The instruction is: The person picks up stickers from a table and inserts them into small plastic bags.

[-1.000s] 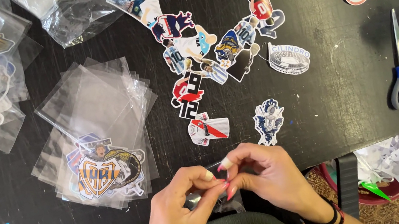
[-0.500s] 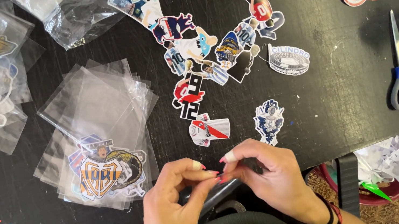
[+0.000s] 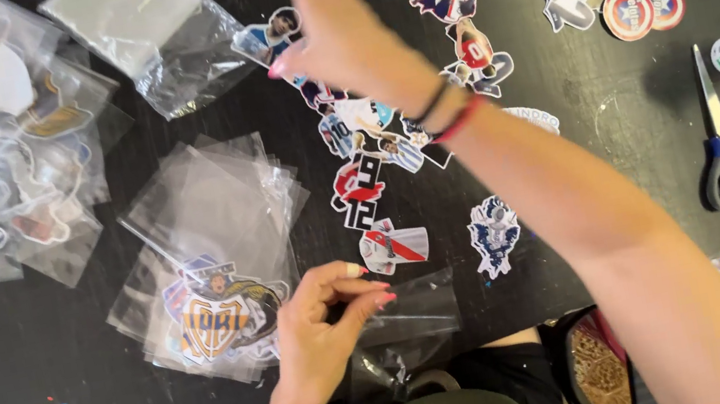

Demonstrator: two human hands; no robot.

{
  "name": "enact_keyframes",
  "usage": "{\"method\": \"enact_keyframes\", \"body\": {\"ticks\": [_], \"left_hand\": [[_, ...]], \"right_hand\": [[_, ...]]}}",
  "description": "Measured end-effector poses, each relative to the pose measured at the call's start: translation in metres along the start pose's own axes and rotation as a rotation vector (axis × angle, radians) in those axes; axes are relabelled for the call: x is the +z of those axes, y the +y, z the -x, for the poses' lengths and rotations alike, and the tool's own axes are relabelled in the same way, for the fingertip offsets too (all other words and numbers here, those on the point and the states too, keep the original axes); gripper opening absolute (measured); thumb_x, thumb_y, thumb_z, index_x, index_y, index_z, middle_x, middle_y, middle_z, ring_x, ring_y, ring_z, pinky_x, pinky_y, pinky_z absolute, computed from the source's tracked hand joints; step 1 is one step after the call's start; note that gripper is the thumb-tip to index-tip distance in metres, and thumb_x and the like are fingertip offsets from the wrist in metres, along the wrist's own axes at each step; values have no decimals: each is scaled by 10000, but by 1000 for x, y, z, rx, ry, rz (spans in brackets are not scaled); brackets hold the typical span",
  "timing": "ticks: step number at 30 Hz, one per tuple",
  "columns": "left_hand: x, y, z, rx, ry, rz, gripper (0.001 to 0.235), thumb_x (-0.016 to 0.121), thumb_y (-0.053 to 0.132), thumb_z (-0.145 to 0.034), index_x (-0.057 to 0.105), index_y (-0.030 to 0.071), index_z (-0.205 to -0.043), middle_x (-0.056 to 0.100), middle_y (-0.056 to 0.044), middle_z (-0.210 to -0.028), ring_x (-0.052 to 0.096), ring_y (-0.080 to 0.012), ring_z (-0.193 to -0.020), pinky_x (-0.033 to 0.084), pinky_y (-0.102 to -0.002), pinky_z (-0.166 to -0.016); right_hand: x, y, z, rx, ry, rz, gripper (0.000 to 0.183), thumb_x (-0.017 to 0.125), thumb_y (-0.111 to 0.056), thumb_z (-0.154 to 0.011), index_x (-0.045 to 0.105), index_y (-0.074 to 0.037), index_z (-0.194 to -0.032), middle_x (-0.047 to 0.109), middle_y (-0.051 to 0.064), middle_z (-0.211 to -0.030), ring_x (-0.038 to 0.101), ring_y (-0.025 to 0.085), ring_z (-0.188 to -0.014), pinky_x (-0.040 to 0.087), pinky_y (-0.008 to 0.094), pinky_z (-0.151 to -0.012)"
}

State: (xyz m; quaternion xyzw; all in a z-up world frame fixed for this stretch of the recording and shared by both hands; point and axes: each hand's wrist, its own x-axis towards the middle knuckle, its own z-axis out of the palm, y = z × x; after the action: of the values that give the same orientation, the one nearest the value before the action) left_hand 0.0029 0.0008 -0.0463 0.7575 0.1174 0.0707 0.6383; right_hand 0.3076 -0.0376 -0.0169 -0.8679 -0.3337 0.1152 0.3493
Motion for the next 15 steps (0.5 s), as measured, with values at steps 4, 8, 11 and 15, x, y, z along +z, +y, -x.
{"method": "enact_keyframes", "body": {"ticks": [4,8,11,15], "left_hand": [[-1,2,1,-121,27,147,311,825,4,-826,641,100,-1057,853,-72,-847,826,-129,-794,666,-242,-746],[3,-1,-1,-168,28,238,297,805,-45,-833,651,74,-1058,838,-107,-853,819,-147,-844,694,-257,-738],[3,4,-2,-139,-6,229,295,816,-35,-827,653,73,-1048,842,-119,-873,829,-161,-788,683,-248,-747],[3,-2,1,-149,-7,266,271,783,-61,-837,651,50,-1045,832,-138,-857,839,-177,-812,723,-266,-702]], "right_hand": [[61,20,-27,39,98,375,1156,1026,-367,-707,298,-21,-1536,606,161,-1243,575,319,-1121,507,436,-979],[71,25,-32,88,174,403,1144,1078,-416,-629,365,-148,-1483,596,127,-1143,590,334,-1030,494,510,-864],[28,4,-22,113,191,-133,519,833,-32,-879,490,-77,-1267,677,91,-1014,677,142,-773,602,297,-689],[-22,44,-33,174,413,-380,101,791,-75,-898,791,-167,-856,745,-43,-789,563,49,-598,438,213,-522]]}}
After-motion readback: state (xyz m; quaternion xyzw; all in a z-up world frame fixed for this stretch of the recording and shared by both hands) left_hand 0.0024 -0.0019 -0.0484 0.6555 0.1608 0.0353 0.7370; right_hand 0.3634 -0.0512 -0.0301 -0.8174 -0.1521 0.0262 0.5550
